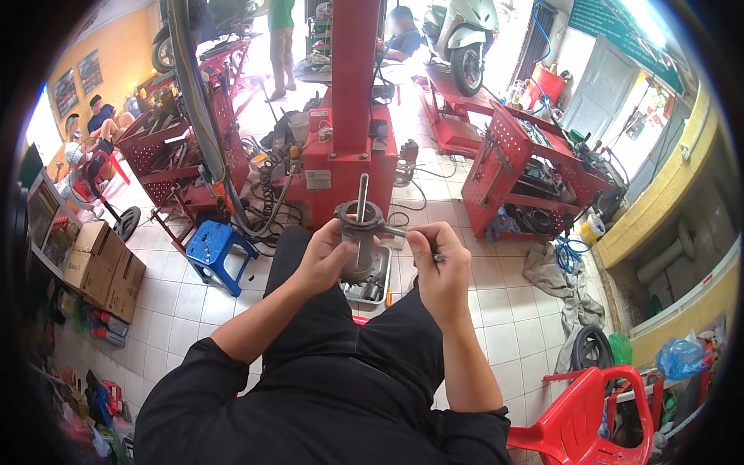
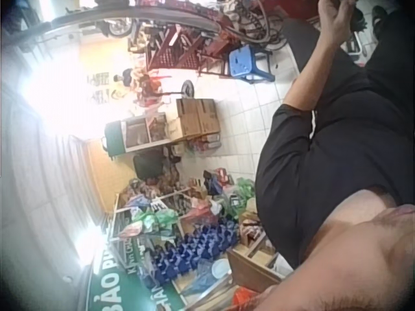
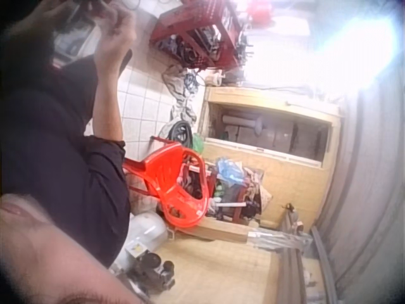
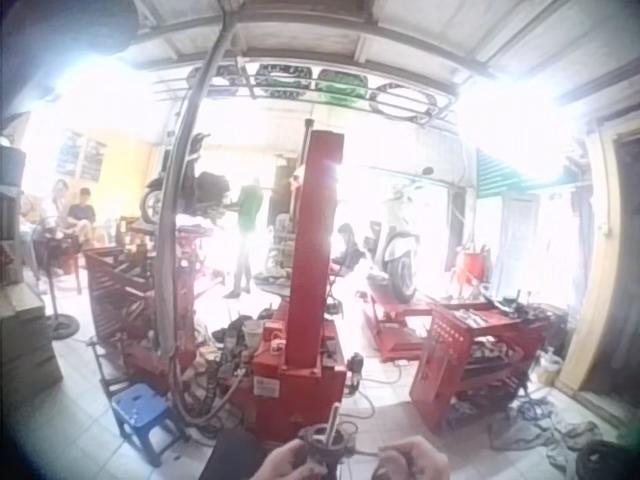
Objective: The person sits on a red chair in a workshop and assembles a mechanical component, likely a clutch assembly. They insert a metal rod into a cylindrical housing, attach a gear, and tighten a bolt using a wrench. The person also handles small metal parts and places them into a tray on the floor.
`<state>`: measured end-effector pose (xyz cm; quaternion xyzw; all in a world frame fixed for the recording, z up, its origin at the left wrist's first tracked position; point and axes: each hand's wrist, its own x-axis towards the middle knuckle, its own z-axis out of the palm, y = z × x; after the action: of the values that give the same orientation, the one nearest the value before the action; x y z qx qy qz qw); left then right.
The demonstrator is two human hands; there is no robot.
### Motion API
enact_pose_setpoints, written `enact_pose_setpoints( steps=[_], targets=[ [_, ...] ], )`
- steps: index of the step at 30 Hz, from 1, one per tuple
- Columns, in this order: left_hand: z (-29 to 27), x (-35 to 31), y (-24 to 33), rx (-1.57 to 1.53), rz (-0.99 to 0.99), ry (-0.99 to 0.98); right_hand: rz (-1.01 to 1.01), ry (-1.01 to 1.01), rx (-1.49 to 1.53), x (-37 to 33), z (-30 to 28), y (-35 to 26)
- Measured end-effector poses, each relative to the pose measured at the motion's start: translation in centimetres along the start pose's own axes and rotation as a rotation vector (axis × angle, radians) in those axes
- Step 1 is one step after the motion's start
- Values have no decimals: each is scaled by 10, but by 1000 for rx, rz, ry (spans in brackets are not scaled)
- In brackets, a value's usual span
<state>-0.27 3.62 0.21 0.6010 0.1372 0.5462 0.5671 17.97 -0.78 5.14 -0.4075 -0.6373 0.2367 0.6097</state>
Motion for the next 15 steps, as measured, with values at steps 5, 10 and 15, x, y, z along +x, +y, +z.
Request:
enact_pose_setpoints(
  steps=[5, 10, 15],
  targets=[
    [3, -2, -1, 21, -22, 4, 42, 4, -125, 2, -4, 7],
    [0, -2, -6, 72, -32, -4, 53, 38, -138, 1, -2, 11],
    [3, 0, -4, 56, -2, 10, 99, 14, -100, 1, -2, 9]
  ],
)
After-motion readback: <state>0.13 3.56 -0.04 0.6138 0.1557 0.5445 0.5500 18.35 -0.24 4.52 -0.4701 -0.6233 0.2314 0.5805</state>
